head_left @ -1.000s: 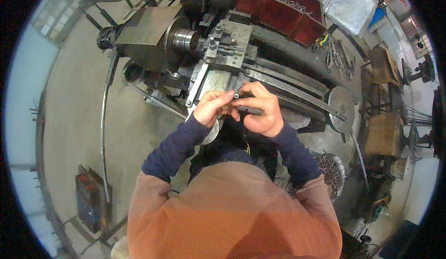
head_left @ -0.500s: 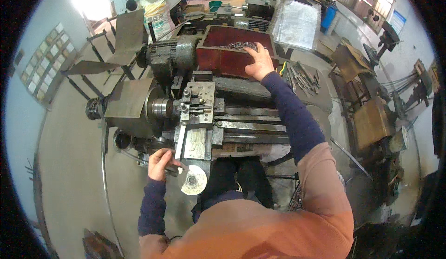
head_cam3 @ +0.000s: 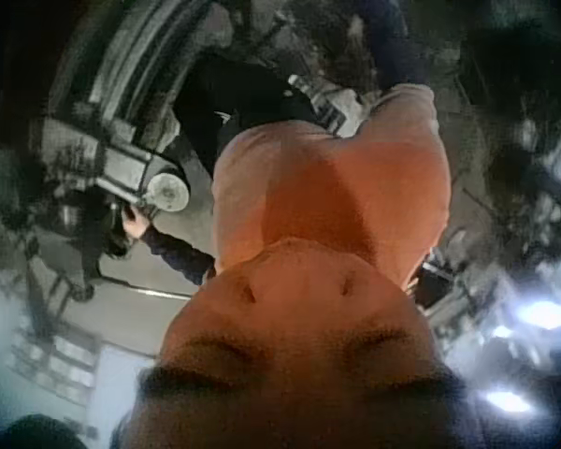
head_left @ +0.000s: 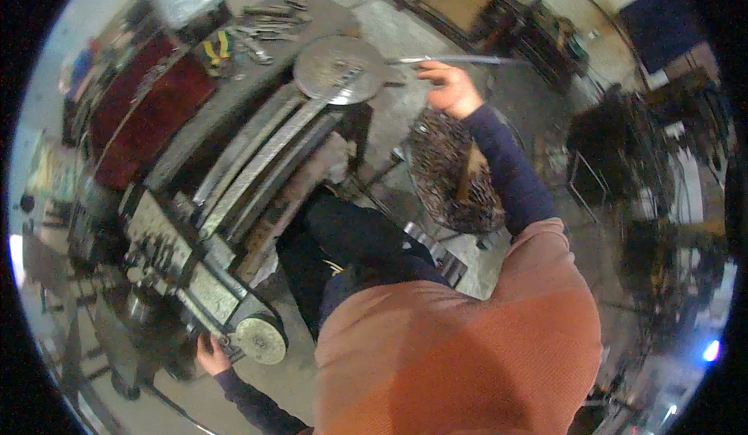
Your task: The person operates a metal turning machine, repeatedly inserting small metal pieces into the chuck, adjusting controls, and removing finished pieces. The person places the finished pieces into a nearby container.
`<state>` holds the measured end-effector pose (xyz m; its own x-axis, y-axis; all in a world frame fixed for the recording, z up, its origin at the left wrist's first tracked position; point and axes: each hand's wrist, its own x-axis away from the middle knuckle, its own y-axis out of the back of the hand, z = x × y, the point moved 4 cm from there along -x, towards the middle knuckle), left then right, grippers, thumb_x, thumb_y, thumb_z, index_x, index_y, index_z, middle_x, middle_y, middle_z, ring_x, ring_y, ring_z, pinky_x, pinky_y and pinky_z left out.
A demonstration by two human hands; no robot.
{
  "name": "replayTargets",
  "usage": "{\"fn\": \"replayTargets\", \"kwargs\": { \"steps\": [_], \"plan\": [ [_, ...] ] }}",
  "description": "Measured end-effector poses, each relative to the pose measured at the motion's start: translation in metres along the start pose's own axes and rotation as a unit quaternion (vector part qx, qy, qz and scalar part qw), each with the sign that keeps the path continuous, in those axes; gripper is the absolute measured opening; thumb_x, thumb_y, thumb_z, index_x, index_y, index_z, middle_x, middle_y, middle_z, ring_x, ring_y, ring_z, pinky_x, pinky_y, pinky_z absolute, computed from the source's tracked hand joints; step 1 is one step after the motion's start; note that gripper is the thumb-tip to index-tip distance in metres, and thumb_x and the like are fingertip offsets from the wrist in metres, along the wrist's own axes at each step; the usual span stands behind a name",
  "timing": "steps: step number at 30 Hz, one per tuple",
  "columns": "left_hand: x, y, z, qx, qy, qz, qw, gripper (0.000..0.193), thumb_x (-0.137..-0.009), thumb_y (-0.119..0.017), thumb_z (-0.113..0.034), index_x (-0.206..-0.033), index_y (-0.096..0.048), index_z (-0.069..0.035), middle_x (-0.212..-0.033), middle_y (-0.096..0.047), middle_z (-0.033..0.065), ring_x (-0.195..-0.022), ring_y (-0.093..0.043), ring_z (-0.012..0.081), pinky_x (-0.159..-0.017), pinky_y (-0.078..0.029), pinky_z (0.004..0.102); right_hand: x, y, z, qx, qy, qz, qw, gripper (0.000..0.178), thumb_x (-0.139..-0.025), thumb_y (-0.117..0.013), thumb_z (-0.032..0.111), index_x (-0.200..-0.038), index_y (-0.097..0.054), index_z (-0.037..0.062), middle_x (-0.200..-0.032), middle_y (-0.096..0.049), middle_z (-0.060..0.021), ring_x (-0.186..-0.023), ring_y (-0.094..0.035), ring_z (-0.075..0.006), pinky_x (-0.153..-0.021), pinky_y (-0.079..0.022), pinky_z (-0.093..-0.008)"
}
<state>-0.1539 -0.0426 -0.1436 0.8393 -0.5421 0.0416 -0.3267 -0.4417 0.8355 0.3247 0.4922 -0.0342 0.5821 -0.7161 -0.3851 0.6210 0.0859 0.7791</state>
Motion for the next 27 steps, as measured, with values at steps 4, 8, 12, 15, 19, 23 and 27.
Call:
{"fn": "replayTargets", "kwargs": {
  "steps": [4, 8, 12, 15, 19, 23, 27],
  "plan": [
    [0.002, 0.003, 0.01, -0.023, 0.013, 0.056, 0.998, 0.036, -0.081, -0.054, -0.008, -0.111, -0.051, 0.012, -0.111, -0.057, 0.0229, -0.102, -0.055, 0.0284, -0.088, -0.04, 0.0343, 0.105, 0.06, -0.067, 0.149, -0.304, 0.091, 0.937, 0.028, -0.062, -0.058, 0.019, -0.085, -0.067, 0.0056, -0.07, -0.061, -0.0197, -0.063, -0.062, -0.0284, -0.064, -0.049, -0.036],
    [-0.013, -0.004, 0.044, 0.049, 0.027, 0.092, 0.994, 0.036, -0.079, -0.055, -0.006, -0.11, -0.051, 0.013, -0.109, -0.058, 0.0232, -0.102, -0.056, 0.0293, -0.089, -0.04, 0.0354, 0.179, 0.047, -0.093, 0.103, -0.394, 0.148, 0.901, 0.034, -0.063, -0.062, 0.025, -0.094, -0.068, 0.0116, -0.084, -0.064, -0.0179, -0.078, -0.063, -0.0304, -0.075, -0.049, -0.0348],
    [-0.013, -0.004, 0.031, -0.036, 0.003, 0.061, 0.997, 0.036, -0.08, -0.055, -0.006, -0.11, -0.051, 0.013, -0.108, -0.058, 0.0233, -0.099, -0.057, 0.0285, -0.089, -0.041, 0.0359, 0.219, -0.005, -0.139, 0.192, -0.384, 0.238, 0.871, 0.031, -0.058, -0.066, 0.025, -0.084, -0.068, 0.0085, -0.087, -0.064, -0.0178, -0.084, -0.062, -0.031, -0.078, -0.049, -0.0371],
    [-0.013, -0.001, 0.048, 0.028, 0.035, 0.059, 0.997, 0.035, -0.081, -0.055, -0.008, -0.11, -0.051, 0.013, -0.108, -0.058, 0.0239, -0.098, -0.057, 0.0292, -0.088, -0.042, 0.0364, 0.209, -0.02, -0.128, 0.243, -0.393, 0.253, 0.85, 0.03, -0.059, -0.065, 0.023, -0.082, -0.066, 0.0044, -0.088, -0.063, -0.0186, -0.085, -0.062, -0.032, -0.077, -0.05, -0.0385],
    [-0.004, 0.003, 0.015, 0.012, 0.062, 0.039, 0.997, 0.037, -0.083, -0.055, -0.012, -0.111, -0.051, 0.012, -0.112, -0.056, 0.0229, -0.096, -0.058, 0.0291, -0.083, -0.045, 0.0347, 0.201, -0.02, -0.121, 0.255, -0.401, 0.227, 0.85, 0.029, -0.06, -0.064, 0.022, -0.08, -0.065, 0.0009, -0.089, -0.063, -0.0198, -0.086, -0.061, -0.0334, -0.077, -0.05, -0.039],
    [-0.009, 0.002, 0.057, -0.054, 0.045, 0.014, 0.997, 0.04, -0.084, -0.056, -0.014, -0.113, -0.05, 0.012, -0.111, -0.057, 0.0223, -0.094, -0.058, 0.0261, -0.08, -0.046, 0.0323, 0.195, -0.025, -0.113, 0.23, -0.417, 0.205, 0.855, 0.032, -0.06, -0.066, 0.024, -0.081, -0.064, -0.0005, -0.09, -0.063, -0.0204, -0.086, -0.061, -0.0329, -0.077, -0.05, -0.039],
    [-0.007, 0.0, 0.03, 0.005, 0.03, 0.035, 0.999, 0.041, -0.083, -0.058, -0.015, -0.114, -0.05, 0.011, -0.109, -0.058, 0.0217, -0.097, -0.057, 0.0252, -0.081, -0.045, 0.0317, 0.194, -0.021, -0.111, 0.225, -0.443, 0.19, 0.847, 0.035, -0.059, -0.068, 0.026, -0.083, -0.065, 0.0004, -0.089, -0.063, -0.0198, -0.086, -0.062, -0.0319, -0.077, -0.05, -0.0393]
  ]
}}
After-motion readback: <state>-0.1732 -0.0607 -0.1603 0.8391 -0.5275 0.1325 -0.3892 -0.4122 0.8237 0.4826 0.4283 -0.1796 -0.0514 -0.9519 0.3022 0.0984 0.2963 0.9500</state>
